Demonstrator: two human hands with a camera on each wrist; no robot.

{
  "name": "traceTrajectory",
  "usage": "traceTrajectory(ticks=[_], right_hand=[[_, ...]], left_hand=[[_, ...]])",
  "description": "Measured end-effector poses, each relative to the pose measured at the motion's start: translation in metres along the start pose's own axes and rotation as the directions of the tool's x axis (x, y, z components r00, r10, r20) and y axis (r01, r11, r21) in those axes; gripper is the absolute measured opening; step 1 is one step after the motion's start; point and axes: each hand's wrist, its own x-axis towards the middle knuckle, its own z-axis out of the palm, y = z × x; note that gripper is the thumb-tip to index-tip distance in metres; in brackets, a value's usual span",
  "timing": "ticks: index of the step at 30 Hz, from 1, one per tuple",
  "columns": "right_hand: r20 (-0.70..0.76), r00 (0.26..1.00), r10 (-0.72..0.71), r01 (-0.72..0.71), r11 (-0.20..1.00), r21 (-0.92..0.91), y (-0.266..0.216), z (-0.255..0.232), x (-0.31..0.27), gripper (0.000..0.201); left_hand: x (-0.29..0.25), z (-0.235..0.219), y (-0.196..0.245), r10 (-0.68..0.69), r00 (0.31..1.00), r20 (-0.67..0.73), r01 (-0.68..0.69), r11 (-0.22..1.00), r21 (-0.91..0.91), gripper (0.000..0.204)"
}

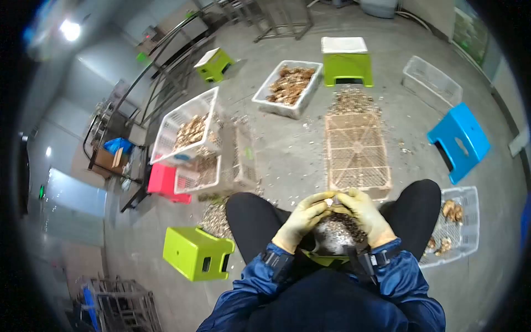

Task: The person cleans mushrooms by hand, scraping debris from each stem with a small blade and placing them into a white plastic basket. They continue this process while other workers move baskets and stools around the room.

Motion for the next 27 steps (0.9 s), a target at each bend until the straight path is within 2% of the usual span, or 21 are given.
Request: traceTrajectory(ticks=[1,2,4,7,11,14,15,18,21,22,24,25,27], right_hand=[[0.018,1.000,-0.007,0.009,0.994,-0.110,0.002,-0.011,0.005,0.025],[0.024,1.000,-0.011,0.014,0.993,-0.120,0.006,-0.015,0.007,0.026],[0.033,0.999,-0.031,0.034,0.996,-0.088,0.011,-0.015,0.007,0.024],[0.113,0.978,-0.176,0.202,0.939,-0.280,0.009,-0.011,0.004,0.023],[0.112,0.988,-0.110,0.134,0.963,-0.235,0.011,-0.015,0.002,0.024],[0.077,0.997,-0.026,0.039,0.984,-0.172,0.000,-0.013,-0.002,0.024],[0.051,0.997,-0.052,0.059,0.987,-0.150,0.001,-0.011,-0.002,0.025],[0.107,0.974,-0.199,0.226,0.884,-0.410,0.004,-0.014,-0.001,0.027],[0.099,0.973,-0.209,0.231,0.896,-0.380,0.010,-0.017,0.004,0.028],[0.049,0.994,-0.103,0.111,0.966,-0.234,0.003,-0.011,-0.001,0.027],[0.058,0.996,-0.073,0.083,0.978,-0.193,0.003,-0.014,0.001,0.027],[0.068,0.993,-0.093,0.106,0.970,-0.217,0.003,-0.013,0.000,0.027],[0.090,0.987,-0.132,0.151,0.953,-0.262,0.002,-0.011,-0.001,0.027]], left_hand=[[0.002,-0.001,-0.007,-0.017,0.998,-0.063,0.015,0.999,-0.030,0.034],[0.003,-0.002,-0.012,0.003,0.997,-0.071,-0.007,0.999,-0.052,0.033],[0.008,-0.007,-0.019,-0.064,0.991,-0.114,0.046,0.986,-0.158,0.031],[0.011,-0.010,-0.029,-0.048,0.983,-0.178,0.008,0.976,-0.215,0.029],[0.009,-0.011,-0.027,-0.017,0.991,-0.133,0.005,0.996,-0.092,0.030],[0.005,-0.006,-0.016,-0.098,0.991,-0.092,0.077,0.974,-0.215,0.031],[0.004,-0.003,-0.021,-0.032,0.993,-0.111,0.006,0.973,-0.230,0.031],[0.005,-0.002,-0.022,0.045,0.995,-0.088,-0.058,0.987,-0.151,0.029],[0.005,-0.009,-0.029,0.012,0.997,-0.080,-0.026,0.983,-0.182,0.028],[0.005,-0.011,-0.032,0.010,0.997,-0.070,-0.028,0.965,-0.260,0.028],[0.008,-0.012,-0.037,0.009,0.999,-0.048,-0.028,0.913,-0.408,0.027],[0.008,-0.008,-0.032,-0.036,0.998,-0.047,0.009,0.878,-0.478,0.027],[0.007,-0.010,-0.032,-0.047,0.994,-0.099,0.002,0.911,-0.413,0.026]])
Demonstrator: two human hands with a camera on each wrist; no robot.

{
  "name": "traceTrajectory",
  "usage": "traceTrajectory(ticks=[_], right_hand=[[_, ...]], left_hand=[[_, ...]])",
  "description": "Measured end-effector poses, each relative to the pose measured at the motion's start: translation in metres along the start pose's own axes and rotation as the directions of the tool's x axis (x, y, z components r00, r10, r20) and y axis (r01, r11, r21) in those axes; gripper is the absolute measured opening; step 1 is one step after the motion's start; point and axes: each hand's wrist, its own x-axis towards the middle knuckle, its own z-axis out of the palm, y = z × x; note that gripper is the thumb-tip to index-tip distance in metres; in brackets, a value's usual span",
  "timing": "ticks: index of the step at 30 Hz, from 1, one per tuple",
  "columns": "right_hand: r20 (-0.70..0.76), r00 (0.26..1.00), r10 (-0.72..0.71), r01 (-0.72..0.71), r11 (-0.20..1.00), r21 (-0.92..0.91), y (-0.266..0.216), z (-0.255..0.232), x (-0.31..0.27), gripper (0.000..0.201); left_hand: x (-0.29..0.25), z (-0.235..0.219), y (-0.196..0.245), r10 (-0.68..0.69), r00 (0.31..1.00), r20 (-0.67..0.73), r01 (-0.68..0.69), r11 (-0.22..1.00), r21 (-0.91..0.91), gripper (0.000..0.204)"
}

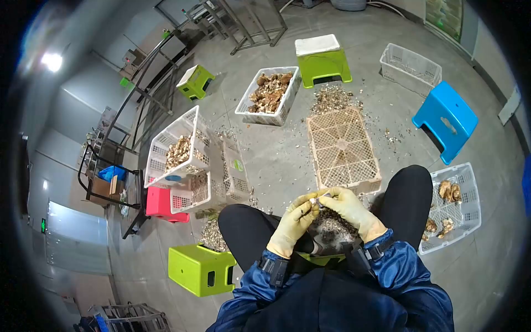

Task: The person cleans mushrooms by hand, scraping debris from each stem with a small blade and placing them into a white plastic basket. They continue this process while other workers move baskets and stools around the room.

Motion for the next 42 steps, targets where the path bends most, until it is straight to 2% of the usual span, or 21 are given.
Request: traceTrajectory(ticks=[2,4,7,8,11,14,18,20,22,24,25,26,27,28,29,30,31,32,35,38,42], right_hand=[[0.022,0.998,-0.052,0.053,0.998,-0.025,0.010,-0.001,0.003,0.026],[0.013,0.999,-0.041,0.042,0.994,-0.105,0.013,-0.004,0.004,0.024],[0.010,0.999,0.032,-0.032,0.999,-0.012,0.010,-0.004,0.004,0.024],[0.003,0.998,0.060,-0.060,0.995,0.082,0.003,-0.002,0.000,0.024],[0.005,1.000,0.003,-0.003,0.996,0.087,0.002,0.003,0.000,0.025],[0.041,0.993,-0.112,0.114,0.993,-0.027,-0.006,0.011,-0.006,0.027],[0.031,0.999,0.007,-0.005,0.997,-0.071,0.009,-0.005,0.005,0.030],[0.014,0.999,-0.039,0.040,0.998,-0.054,0.005,0.000,0.001,0.029],[0.013,0.994,-0.105,0.106,0.991,-0.087,-0.003,0.007,-0.004,0.028],[-0.001,1.000,-0.026,0.025,0.995,-0.099,-0.010,0.006,-0.004,0.028],[-0.008,1.000,0.015,-0.016,0.995,-0.103,-0.011,0.006,-0.003,0.029],[0.041,0.999,0.027,-0.030,0.997,0.073,-0.003,0.002,0.000,0.031],[0.032,0.999,0.007,-0.009,0.999,0.051,-0.001,0.002,0.000,0.031],[0.023,1.000,-0.014,0.014,0.999,0.029,-0.003,0.004,-0.002,0.031],[0.014,0.999,-0.036,0.035,0.999,0.005,-0.004,0.006,-0.004,0.031],[0.034,0.994,-0.105,0.106,0.994,-0.010,0.006,0.004,0.000,0.030],[0.016,0.994,-0.108,0.108,0.994,-0.017,0.008,0.003,0.001,0.029],[-0.002,0.994,-0.110,0.110,0.994,-0.023,0.008,0.003,0.002,0.029],[-0.053,0.997,-0.062,0.062,0.998,0.000,0.007,0.004,0.003,0.027],[-0.053,0.998,-0.034,0.037,0.997,0.069,0.005,0.002,0.003,0.026],[-0.018,0.999,-0.042,0.043,0.999,0.020,-0.002,0.006,-0.001,0.027]], left_hand=[[-0.002,0.001,0.003,0.008,0.998,-0.068,-0.001,0.995,0.098,0.024],[0.000,-0.008,0.001,-0.014,1.000,-0.022,0.016,0.995,0.098,0.023],[0.000,-0.009,-0.003,-0.003,1.000,0.006,0.003,0.998,0.067,0.022],[0.001,-0.006,-0.004,0.008,1.000,0.011,-0.009,0.999,0.050,0.021],[0.003,-0.007,-0.005,0.008,1.000,-0.013,-0.008,0.999,0.036,0.019],[0.004,-0.008,-0.006,0.071,0.996,-0.046,-0.065,0.991,0.116,0.019],[0.003,-0.010,-0.010,0.065,0.997,-0.033,-0.061,0.993,0.097,0.019],[0.002,-0.003,-0.010,0.113,0.993,-0.025,-0.108,0.983,0.148,0.018],[0.000,0.002,-0.006,0.089,0.995,-0.050,-0.084,0.992,0.098,0.018],[0.001,-0.004,-0.008,0.080,0.996,-0.045,-0.075,0.991,0.106,0.018],[0.002,-0.007,-0.009,0.056,0.998,-0.032,-0.055,0.998,0.023,0.019],[0.004,-0.010,-0.011,0.033,0.999,-0.016,-0.034,0.998,-0.060,0.020],[0.005,-0.012,-0.012,0.012,1.000,0.003,-0.011,0.990,-0.142,0.021],[0.004,-0.005,-0.010,0.039,0.999,-0.010,-0.040,0.993,-0.110,0.029],[0.003,-0.002,-0.010,0.185,0.982,0.031,-0.187,0.963,0.196,0.031],[0.003,0.000,-0.011,0.308,0.945,0.112,-0.323,0.819,0.474,0.033],[0.003,0.000,-0.013,0.393,0.891,0.226,-0.431,0.580,0.691,0.035],[0.007,-0.005,-0.014,0.163,0.986,0.022,-0.164,0.981,0.100,0.038],[0.006,-0.005,-0.014,0.036,0.995,0.095,-0.007,0.958,-0.288,0.039],[0.007,-0.003,-0.012,0.007,0.999,0.032,0.002,0.962,-0.272,0.036],[0.009,-0.009,-0.010,0.025,0.999,0.029,-0.020,0.987,-0.159,0.028]])
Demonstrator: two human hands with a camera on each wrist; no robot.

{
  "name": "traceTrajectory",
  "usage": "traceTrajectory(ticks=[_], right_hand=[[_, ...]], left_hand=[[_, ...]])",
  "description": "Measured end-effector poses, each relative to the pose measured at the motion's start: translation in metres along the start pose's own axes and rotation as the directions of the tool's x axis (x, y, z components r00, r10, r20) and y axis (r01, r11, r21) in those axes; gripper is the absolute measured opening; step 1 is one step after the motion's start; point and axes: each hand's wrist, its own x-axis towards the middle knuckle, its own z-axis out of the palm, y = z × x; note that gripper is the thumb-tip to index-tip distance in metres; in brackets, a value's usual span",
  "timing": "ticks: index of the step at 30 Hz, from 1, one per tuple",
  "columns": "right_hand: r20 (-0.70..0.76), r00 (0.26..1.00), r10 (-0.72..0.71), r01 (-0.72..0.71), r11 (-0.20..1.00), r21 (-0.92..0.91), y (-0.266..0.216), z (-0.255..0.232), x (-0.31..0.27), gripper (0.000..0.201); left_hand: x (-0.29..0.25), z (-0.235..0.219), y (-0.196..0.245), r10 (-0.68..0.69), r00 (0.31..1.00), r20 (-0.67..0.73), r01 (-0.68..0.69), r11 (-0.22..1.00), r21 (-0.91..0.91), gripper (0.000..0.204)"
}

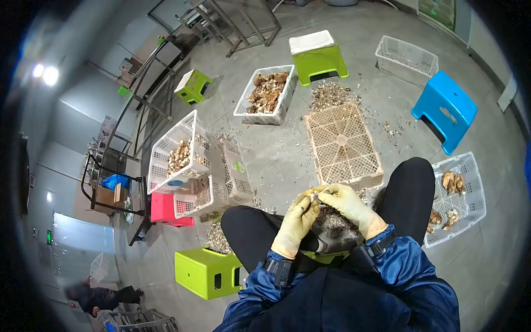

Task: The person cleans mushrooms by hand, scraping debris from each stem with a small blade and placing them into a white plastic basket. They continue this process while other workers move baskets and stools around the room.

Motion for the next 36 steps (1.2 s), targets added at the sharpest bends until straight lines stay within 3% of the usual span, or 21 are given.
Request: traceTrajectory(ticks=[4,7,10,13,14,17,18,21,25,29,30,33,34,36], right_hand=[[0.046,0.999,-0.009,0.009,1.000,0.013,-0.004,0.002,-0.002,0.027],[0.008,0.998,0.055,-0.055,0.998,0.035,-0.006,0.002,-0.003,0.027],[-0.037,0.994,0.099,-0.098,0.995,0.027,-0.002,-0.003,0.000,0.029],[-0.017,0.999,-0.034,0.033,0.998,-0.055,0.005,-0.005,0.002,0.029],[-0.004,0.999,-0.037,0.037,0.999,-0.016,0.005,-0.003,0.000,0.028],[-0.025,0.999,-0.045,0.044,0.998,-0.036,0.001,0.002,0.000,0.029],[-0.083,0.996,0.017,-0.034,0.978,-0.208,-0.007,-0.002,-0.002,0.028],[-0.085,0.994,0.074,-0.064,0.992,0.111,0.010,-0.008,0.005,0.025],[0.009,1.000,0.012,-0.013,1.000,0.017,0.006,-0.007,0.004,0.021],[0.081,0.997,-0.013,0.013,1.000,0.000,-0.011,0.001,-0.005,0.025],[0.070,0.998,-0.005,0.005,1.000,0.001,-0.007,0.001,-0.005,0.025],[0.034,0.999,0.032,-0.029,0.997,-0.066,-0.009,-0.002,-0.004,0.024],[0.038,0.999,0.032,-0.031,0.999,-0.044,-0.011,-0.002,-0.004,0.024],[0.044,0.998,0.033,-0.033,0.999,0.001,-0.014,0.000,-0.006,0.025]], left_hand=[[0.001,-0.012,-0.006,0.070,0.997,-0.035,-0.065,0.988,0.140,0.024],[0.002,-0.010,-0.005,0.030,1.000,-0.002,-0.029,0.983,0.179,0.029],[-0.003,0.011,-0.005,-0.011,0.999,-0.046,0.009,0.999,-0.033,0.030],[-0.003,0.020,-0.003,-0.001,0.999,-0.040,-0.003,0.995,-0.097,0.035],[-0.004,0.022,-0.003,0.012,0.997,-0.080,-0.015,0.999,-0.030,0.034],[-0.001,0.009,-0.006,0.026,0.999,-0.030,-0.027,0.999,-0.021,0.032],[0.000,0.005,-0.008,0.015,0.999,-0.028,-0.016,0.998,-0.056,0.028],[-0.001,0.008,-0.006,-0.020,1.000,-0.002,0.020,0.994,-0.111,0.026],[-0.001,0.004,-0.006,-0.008,1.000,0.014,0.009,0.996,-0.092,0.025],[-0.005,0.009,-0.004,0.051,0.997,-0.055,-0.041,0.985,0.165,0.020],[0.000,-0.011,-0.009,0.052,0.999,0.009,-0.053,0.995,0.082,0.018],[-0.001,-0.002,-0.008,0.050,0.999,0.016,-0.051,0.995,0.086,0.017],[-0.003,0.002,-0.007,0.022,0.998,-0.057,-0.018,0.997,0.081,0.017],[-0.006,0.012,-0.005,0.060,0.998,-0.015,-0.056,0.983,0.172,0.018]])
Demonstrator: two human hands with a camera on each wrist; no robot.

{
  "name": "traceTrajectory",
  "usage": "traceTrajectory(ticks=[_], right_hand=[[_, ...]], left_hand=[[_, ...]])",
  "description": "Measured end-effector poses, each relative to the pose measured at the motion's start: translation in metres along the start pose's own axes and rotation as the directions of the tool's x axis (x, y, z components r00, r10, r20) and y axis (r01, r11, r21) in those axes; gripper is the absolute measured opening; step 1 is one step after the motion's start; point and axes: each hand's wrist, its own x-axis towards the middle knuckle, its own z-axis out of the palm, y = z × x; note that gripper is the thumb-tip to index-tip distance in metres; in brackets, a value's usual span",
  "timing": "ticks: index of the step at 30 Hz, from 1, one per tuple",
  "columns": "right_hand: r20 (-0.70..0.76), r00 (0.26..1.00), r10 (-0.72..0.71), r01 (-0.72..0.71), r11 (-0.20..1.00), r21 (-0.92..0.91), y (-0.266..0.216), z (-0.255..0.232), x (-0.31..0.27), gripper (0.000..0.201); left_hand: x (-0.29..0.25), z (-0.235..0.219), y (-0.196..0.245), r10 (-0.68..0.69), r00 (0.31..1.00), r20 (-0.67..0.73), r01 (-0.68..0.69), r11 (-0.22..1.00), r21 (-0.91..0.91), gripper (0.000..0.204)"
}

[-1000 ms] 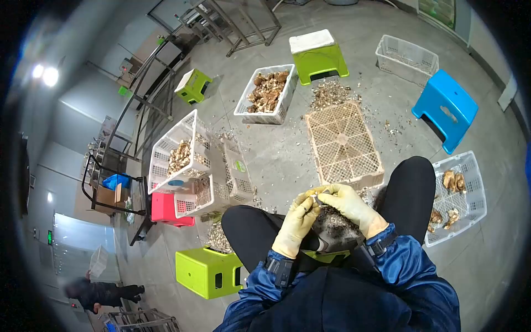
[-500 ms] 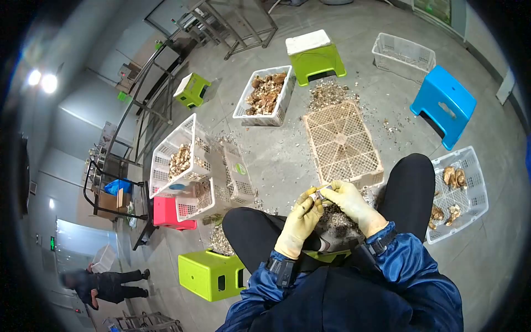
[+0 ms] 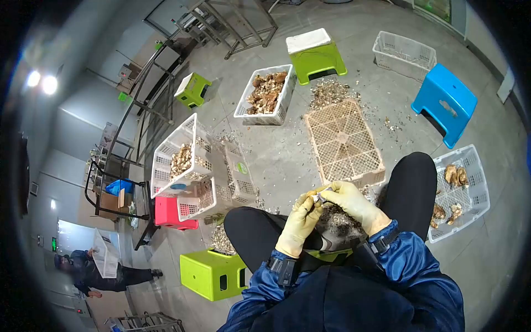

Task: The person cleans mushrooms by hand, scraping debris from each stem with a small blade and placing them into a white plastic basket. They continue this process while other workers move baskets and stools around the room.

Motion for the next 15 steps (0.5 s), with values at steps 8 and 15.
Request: traceTrajectory(ticks=[8,15], right_hand=[[-0.067,0.998,-0.013,0.011,0.999,-0.035,0.006,0.001,0.003,0.026],[0.002,0.995,-0.098,0.098,0.995,-0.025,0.028,-0.007,0.012,0.029]], left_hand=[[0.005,-0.015,-0.008,-0.048,0.999,-0.010,0.046,0.985,-0.166,0.022],[0.008,-0.008,-0.006,0.019,0.999,-0.050,-0.028,0.981,-0.193,0.023]])
